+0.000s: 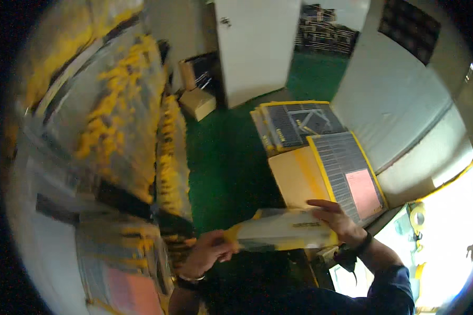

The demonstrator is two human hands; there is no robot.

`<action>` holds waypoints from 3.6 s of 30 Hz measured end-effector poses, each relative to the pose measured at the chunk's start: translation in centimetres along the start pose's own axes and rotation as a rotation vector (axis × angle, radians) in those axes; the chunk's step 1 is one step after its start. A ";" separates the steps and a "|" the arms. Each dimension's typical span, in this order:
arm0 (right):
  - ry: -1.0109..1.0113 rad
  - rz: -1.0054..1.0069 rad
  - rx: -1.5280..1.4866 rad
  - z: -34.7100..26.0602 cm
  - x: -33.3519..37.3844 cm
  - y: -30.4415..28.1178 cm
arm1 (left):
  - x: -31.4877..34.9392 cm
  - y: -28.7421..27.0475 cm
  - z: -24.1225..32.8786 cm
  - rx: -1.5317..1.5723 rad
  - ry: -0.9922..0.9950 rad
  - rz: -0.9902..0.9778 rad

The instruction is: The person is handling and sorting thin electronic panels or sheets with printed circuits, placing them into folders or stacks.

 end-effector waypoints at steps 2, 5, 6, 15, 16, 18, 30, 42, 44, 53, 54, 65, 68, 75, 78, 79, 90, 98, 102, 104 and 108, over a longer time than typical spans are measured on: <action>0.147 -0.014 -0.496 4.2 -4.2 0.8 | -1.0 -3.6 2.2 -0.082 0.156 0.190; 0.419 -0.119 -0.940 5.6 -10.4 3.3 | -3.9 -6.6 5.3 0.072 0.277 0.259; 0.397 -0.106 -0.958 6.0 -12.8 3.5 | -5.1 -7.8 5.4 0.424 0.248 0.289; -0.776 -0.094 0.265 1.6 -32.3 5.4 | -22.2 -6.9 12.5 0.484 -0.187 0.097; -0.793 -0.083 0.266 3.0 -34.7 6.2 | -24.1 -8.3 13.5 0.449 -0.206 0.195; -0.803 -0.186 0.212 3.7 -38.9 8.0 | -27.1 -13.2 13.4 0.361 -0.218 0.334; 0.030 -0.740 -0.125 17.0 -60.4 1.6 | -60.3 -43.0 6.4 0.047 -0.406 0.266; 0.685 0.124 0.339 31.4 -64.8 -17.2 | -95.4 -33.8 21.4 -1.166 -0.311 -0.423; 0.713 0.225 0.086 30.8 -67.6 -20.7 | -98.5 -32.0 24.3 -1.369 -0.244 -0.474; 0.447 0.276 -0.066 29.7 -82.9 -30.8 | -118.3 -26.1 29.4 -1.683 -0.023 -0.523; 0.473 0.280 -0.098 30.7 -83.5 -31.5 | -120.6 -24.7 29.4 -1.683 -0.009 -0.557; 0.828 0.777 0.036 36.2 -79.7 -51.4 | -137.9 -4.0 29.8 -1.882 -0.056 -1.110; 0.760 0.896 0.027 34.0 -80.6 -55.9 | -144.0 -0.3 28.7 -1.765 -0.038 -1.152; 1.005 0.869 0.039 38.2 -79.2 -65.0 | -161.0 5.6 20.3 -1.677 0.007 -1.103; 0.930 0.889 0.029 43.3 -79.1 -69.0 | -163.5 12.7 23.3 -1.822 0.174 -1.107; 0.874 0.862 0.038 44.8 -79.6 -71.2 | -166.4 14.4 23.5 -1.815 0.182 -1.096; 0.626 0.905 0.073 60.1 -88.5 -105.3 | -184.1 35.0 35.3 -1.742 0.296 -0.974; 0.745 0.683 0.206 67.7 -90.2 -122.7 | -199.6 48.9 37.0 -1.992 0.740 -0.889; 0.839 0.707 0.088 70.7 -87.8 -130.7 | -206.3 56.4 37.4 -2.023 0.877 -1.012; 0.729 0.742 0.127 67.3 -87.2 -136.0 | -209.5 60.1 37.6 -2.047 0.919 -1.062; 0.862 1.021 0.139 66.7 -83.1 -144.6 | -216.5 65.9 35.9 -1.987 0.851 -1.150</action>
Point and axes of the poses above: each hand's wrist, its own x-axis away from the middle knuckle, its own y-axis out of the palm, z = x × y, the point moved 10 cm from there along -x, towards the middle knuckle, and after that the axes turned 4 degrees about y, right-handed, at the moved point
